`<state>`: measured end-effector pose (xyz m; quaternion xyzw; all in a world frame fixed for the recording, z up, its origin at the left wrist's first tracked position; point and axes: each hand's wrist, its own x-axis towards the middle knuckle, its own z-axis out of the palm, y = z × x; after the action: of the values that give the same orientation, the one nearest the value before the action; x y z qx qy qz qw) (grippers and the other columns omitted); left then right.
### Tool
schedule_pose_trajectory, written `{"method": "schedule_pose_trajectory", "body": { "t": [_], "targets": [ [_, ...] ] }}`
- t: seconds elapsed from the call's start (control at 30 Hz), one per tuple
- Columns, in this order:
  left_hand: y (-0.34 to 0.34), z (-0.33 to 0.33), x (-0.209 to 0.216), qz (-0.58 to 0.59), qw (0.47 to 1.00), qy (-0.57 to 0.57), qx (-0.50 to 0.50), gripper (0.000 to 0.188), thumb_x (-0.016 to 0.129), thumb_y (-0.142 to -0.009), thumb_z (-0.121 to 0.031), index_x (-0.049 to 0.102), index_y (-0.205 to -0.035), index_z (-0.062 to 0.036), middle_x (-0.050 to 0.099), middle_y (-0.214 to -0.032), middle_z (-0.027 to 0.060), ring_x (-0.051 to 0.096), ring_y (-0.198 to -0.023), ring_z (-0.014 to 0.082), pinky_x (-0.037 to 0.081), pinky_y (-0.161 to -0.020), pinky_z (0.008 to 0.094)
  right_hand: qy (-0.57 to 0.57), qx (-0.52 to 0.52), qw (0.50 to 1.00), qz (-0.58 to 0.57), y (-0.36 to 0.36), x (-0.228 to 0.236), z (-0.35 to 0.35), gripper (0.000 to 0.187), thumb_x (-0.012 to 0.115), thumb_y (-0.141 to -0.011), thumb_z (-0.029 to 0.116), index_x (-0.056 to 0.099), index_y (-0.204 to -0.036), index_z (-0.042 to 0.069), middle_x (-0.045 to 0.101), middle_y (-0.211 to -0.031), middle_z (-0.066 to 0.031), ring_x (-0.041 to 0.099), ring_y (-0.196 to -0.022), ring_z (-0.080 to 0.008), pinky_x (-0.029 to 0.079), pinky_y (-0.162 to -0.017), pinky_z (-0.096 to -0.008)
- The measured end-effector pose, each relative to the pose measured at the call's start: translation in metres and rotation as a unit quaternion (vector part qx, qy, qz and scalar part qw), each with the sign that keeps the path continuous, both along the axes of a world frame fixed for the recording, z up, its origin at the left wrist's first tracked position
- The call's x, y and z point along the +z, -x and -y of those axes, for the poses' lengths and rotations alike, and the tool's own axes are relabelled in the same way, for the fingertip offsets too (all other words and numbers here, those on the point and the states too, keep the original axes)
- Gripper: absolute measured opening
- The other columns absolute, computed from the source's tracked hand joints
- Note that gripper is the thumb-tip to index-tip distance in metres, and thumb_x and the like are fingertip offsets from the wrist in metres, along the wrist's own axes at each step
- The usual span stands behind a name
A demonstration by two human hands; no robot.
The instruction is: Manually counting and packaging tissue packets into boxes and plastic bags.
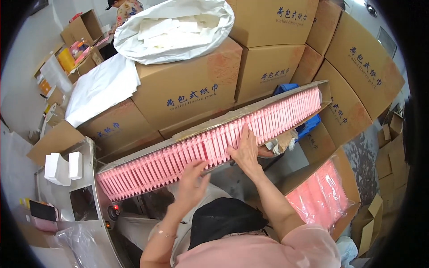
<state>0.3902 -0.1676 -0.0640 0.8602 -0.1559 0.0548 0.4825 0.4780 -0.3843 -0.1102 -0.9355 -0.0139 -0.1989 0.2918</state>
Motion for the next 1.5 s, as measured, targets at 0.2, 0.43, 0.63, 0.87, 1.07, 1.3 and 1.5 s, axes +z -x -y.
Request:
{"method": "schedule_pose_trajectory", "body": {
  "t": [0.2,0.43,0.63,0.87,1.07,1.3,1.5],
  "targets": [
    [-0.041,0.05,-0.046,0.192,0.914,-0.356,0.013,0.089,0.07,-0.082,-0.051,0.042,-0.144,0.0057,0.032,-0.157,0.0196,0.024,-0.149,0.0354,0.018,-0.12,0.0499,-0.069,0.039,0.995,0.063,-0.009,-0.029,0.008,0.094,0.071,-0.079,0.017,0.018,-0.151,-0.01,0.04,-0.141,-0.0351,0.042,-0.131,-0.0484,0.037,-0.109,-0.0483],
    [-0.038,0.062,-0.049,0.165,0.903,-0.397,0.022,0.101,0.068,-0.081,-0.057,0.033,-0.148,0.0105,0.026,-0.159,0.0227,0.019,-0.15,0.0366,0.015,-0.121,0.0489,-0.031,-0.007,0.993,0.113,-0.013,-0.031,-0.001,0.09,0.07,-0.079,0.017,0.023,-0.15,-0.009,0.043,-0.139,-0.0352,0.047,-0.125,-0.0485,0.04,-0.105,-0.0507],
    [-0.026,0.069,-0.054,0.118,0.987,-0.099,0.037,0.09,0.072,-0.087,-0.028,0.023,-0.148,0.0154,0.023,-0.155,0.0359,0.02,-0.147,0.0467,0.022,-0.118,0.0521,-0.007,-0.006,0.994,0.112,-0.008,-0.034,0.0,0.088,0.069,-0.08,0.018,0.023,-0.15,-0.011,0.043,-0.139,-0.0354,0.047,-0.125,-0.0487,0.04,-0.106,-0.0506],
    [-0.031,0.063,-0.053,0.03,0.996,0.071,0.032,0.09,0.069,-0.091,-0.016,0.007,-0.152,0.0091,0.031,-0.149,0.0311,0.034,-0.136,0.0379,0.035,-0.107,0.0415,-0.02,-0.004,0.992,0.122,-0.011,-0.035,-0.006,0.088,0.068,-0.079,0.016,0.024,-0.15,-0.01,0.044,-0.138,-0.035,0.048,-0.123,-0.049,0.04,-0.105,-0.0514],
    [-0.027,0.058,-0.045,-0.171,0.916,0.345,0.112,0.102,0.059,-0.098,-0.011,-0.027,-0.152,-0.0082,0.049,-0.132,0.0234,0.057,-0.114,0.025,0.053,-0.087,0.0331,-0.022,-0.012,0.994,0.109,-0.01,-0.036,0.001,0.086,0.067,-0.081,0.015,0.022,-0.152,-0.007,0.041,-0.142,-0.0352,0.043,-0.129,-0.0495,0.038,-0.108,-0.0496],
    [-0.026,0.041,-0.033,-0.207,0.898,0.369,0.118,0.103,0.057,-0.102,-0.023,-0.035,-0.149,-0.0173,0.063,-0.107,0.0088,0.059,-0.093,0.0117,0.055,-0.078,0.0292,-0.027,-0.001,0.996,0.089,-0.009,-0.031,-0.006,0.086,0.067,-0.084,0.013,0.02,-0.153,-0.006,0.038,-0.145,-0.0354,0.041,-0.132,-0.0495,0.035,-0.11,-0.049],
    [-0.02,0.018,-0.028,-0.005,0.928,-0.184,0.325,0.063,0.071,-0.089,-0.028,0.048,-0.144,-0.0081,0.062,-0.111,0.021,0.058,-0.1,0.0316,0.046,-0.088,0.044,0.0,-0.01,0.993,0.122,-0.01,-0.038,-0.003,0.085,0.067,-0.082,0.015,0.024,-0.151,-0.009,0.042,-0.142,-0.0342,0.045,-0.127,-0.0491,0.039,-0.107,-0.05]
  ]
}}
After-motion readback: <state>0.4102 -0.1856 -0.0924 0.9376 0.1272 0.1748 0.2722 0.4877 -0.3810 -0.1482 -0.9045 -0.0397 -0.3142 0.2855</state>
